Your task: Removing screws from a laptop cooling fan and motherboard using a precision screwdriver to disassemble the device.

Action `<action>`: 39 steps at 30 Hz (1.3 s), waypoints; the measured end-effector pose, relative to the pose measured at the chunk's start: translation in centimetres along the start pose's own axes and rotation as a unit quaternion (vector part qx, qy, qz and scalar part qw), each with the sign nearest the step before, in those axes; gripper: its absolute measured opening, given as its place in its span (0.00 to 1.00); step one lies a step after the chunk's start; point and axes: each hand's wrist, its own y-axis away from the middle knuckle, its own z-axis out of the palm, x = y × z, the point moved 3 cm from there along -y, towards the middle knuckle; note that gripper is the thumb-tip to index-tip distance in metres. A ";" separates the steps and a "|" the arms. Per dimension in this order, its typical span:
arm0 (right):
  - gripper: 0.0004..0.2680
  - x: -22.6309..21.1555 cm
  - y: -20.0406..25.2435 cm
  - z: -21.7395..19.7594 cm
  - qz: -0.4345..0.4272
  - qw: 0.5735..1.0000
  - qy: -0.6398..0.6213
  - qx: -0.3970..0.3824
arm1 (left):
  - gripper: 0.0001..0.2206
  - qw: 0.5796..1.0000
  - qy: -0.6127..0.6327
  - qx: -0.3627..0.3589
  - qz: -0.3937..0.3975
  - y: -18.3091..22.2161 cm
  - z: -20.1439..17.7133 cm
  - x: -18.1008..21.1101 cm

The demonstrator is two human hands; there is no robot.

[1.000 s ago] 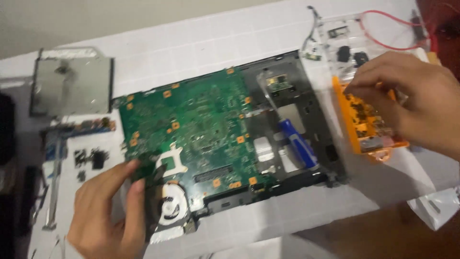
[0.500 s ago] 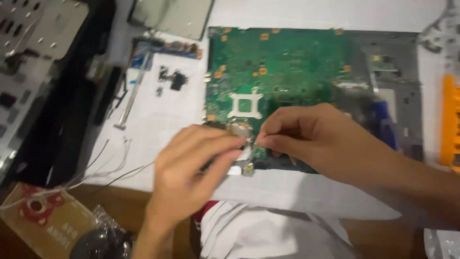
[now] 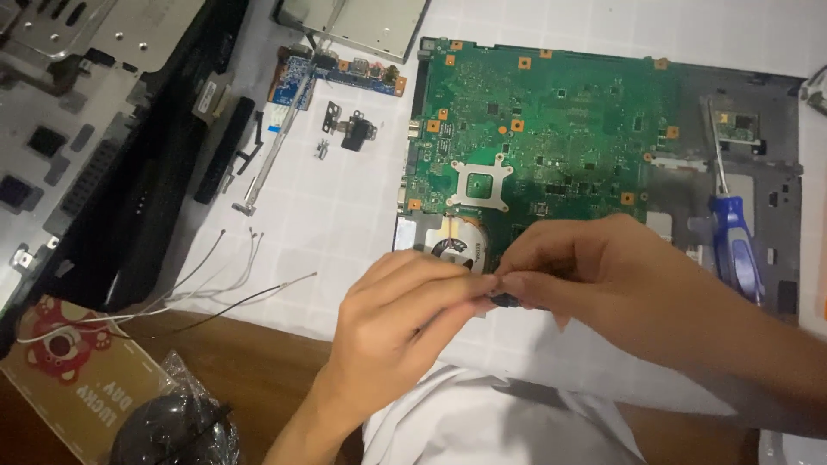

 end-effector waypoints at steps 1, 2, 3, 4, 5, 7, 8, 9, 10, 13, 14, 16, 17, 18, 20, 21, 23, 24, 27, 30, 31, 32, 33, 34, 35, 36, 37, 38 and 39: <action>0.09 -0.2 0.1 0.0 0.025 1.000 -0.001 0.005 | 0.04 1.000 0.002 0.011 0.004 0.1 0.1 0.0; 0.09 -0.3 0.3 0.0 0.050 0.999 -0.003 0.009 | 0.04 1.000 0.006 0.021 0.008 0.2 0.2 0.0; 0.09 -0.1 0.3 0.2 0.051 0.999 -0.002 0.009 | 0.04 1.000 0.006 0.021 0.008 0.5 0.3 0.0; 0.08 0.0 0.3 0.3 0.035 0.999 -0.004 0.019 | 0.04 1.000 0.003 0.025 0.004 0.6 0.3 -0.2; 0.08 0.2 0.2 0.4 0.020 0.999 -0.006 0.029 | 0.04 1.000 0.000 0.029 0.000 0.7 0.4 -0.3; 0.08 0.4 0.3 0.6 0.006 0.999 -0.027 0.026 | 0.03 0.999 -0.006 0.035 0.002 0.9 0.5 -0.2; 0.08 0.5 0.3 0.6 -0.010 0.998 -0.048 0.025 | 0.03 0.999 -0.013 0.041 0.006 1.0 0.4 -0.2; 0.08 0.5 0.3 0.6 -0.010 0.998 -0.048 0.025 | 0.03 0.999 -0.013 0.041 0.006 0.9 0.5 -0.2; 0.08 0.4 0.3 0.7 -0.014 0.999 -0.038 0.035 | 0.03 0.999 -0.015 0.044 0.006 1.0 0.5 -0.3; 0.08 0.6 0.4 0.8 -0.018 0.998 -0.039 0.042 | 0.03 0.999 -0.016 0.050 0.004 1.1 0.5 -0.2; 0.08 0.6 0.4 0.8 -0.019 0.998 -0.051 0.039 | 0.02 0.998 -0.017 0.052 0.003 1.1 0.5 -0.2; 0.07 1.2 0.2 0.9 -0.048 0.997 -0.052 0.043 | 0.01 0.999 -0.016 0.048 -0.001 1.0 0.4 -0.2; 0.07 1.4 0.2 0.9 -0.078 0.994 -0.054 0.049 | 0.02 0.999 -0.015 0.043 -0.005 0.9 0.4 -0.2; 0.07 1.6 0.1 0.9 -0.078 0.994 -0.054 0.050 | 0.02 0.999 -0.015 0.043 -0.004 0.9 0.4 -0.2; 0.07 1.9 0.1 1.0 -0.139 0.987 -0.072 0.035 | 0.00 0.999 -0.009 0.044 -0.009 1.0 0.5 -0.4; 0.07 1.9 0.2 1.1 -0.137 0.987 -0.073 0.034 | 0.00 0.999 -0.008 0.043 -0.010 1.1 0.5 -0.3; 0.07 1.7 0.2 1.0 -0.130 0.989 -0.049 0.051 | 0.00 0.999 -0.002 0.047 -0.008 0.9 0.5 -0.3; 0.07 1.6 0.2 1.0 -0.130 0.989 -0.049 0.051 | 0.00 0.999 -0.001 0.047 -0.008 0.8 0.5 -0.3; 0.07 1.8 0.3 1.2 -0.111 0.991 -0.065 0.046 | 0.02 0.999 0.007 0.048 -0.015 0.8 0.5 -0.2; 0.06 1.8 0.3 1.1 -0.138 0.988 -0.044 0.059 | 0.02 0.998 0.020 0.051 -0.006 0.6 0.5 -0.2; 0.06 1.8 0.4 1.1 -0.155 0.985 -0.042 0.056 | 0.02 0.998 0.020 0.053 -0.006 0.6 0.6 -0.3; 0.07 1.7 0.5 1.2 -0.173 0.983 -0.040 0.051 | 0.03 0.998 0.020 0.055 -0.008 0.7 0.6 -0.3; 0.07 1.5 0.6 1.2 -0.172 0.983 -0.041 0.051 | 0.03 0.998 0.021 0.053 -0.009 0.8 0.6 -0.3; 0.07 1.4 0.6 1.2 -0.144 0.987 -0.045 0.055 | 0.04 0.998 0.016 0.056 -0.009 0.8 0.7 -0.4; 0.07 1.4 0.6 1.2 -0.116 0.990 -0.049 0.058 | 0.04 0.998 0.011 0.058 -0.009 0.8 0.7 -0.4; 0.07 1.5 0.5 1.1 -0.116 0.990 -0.049 0.058 | 0.04 0.998 0.011 0.057 -0.009 0.8 0.7 -0.4; 0.07 1.6 0.5 1.1 -0.129 0.989 -0.043 0.056 | 0.04 0.998 0.010 0.057 -0.012 0.8 0.7 -0.4; 0.07 1.7 0.5 1.1 -0.143 0.988 -0.035 0.053 | 0.04 0.998 0.010 0.058 -0.015 0.8 0.7 -0.4; 0.07 1.6 0.5 1.1 -0.143 0.988 -0.036 0.053 | 0.04 0.998 0.010 0.058 -0.015 0.7 0.7 -0.4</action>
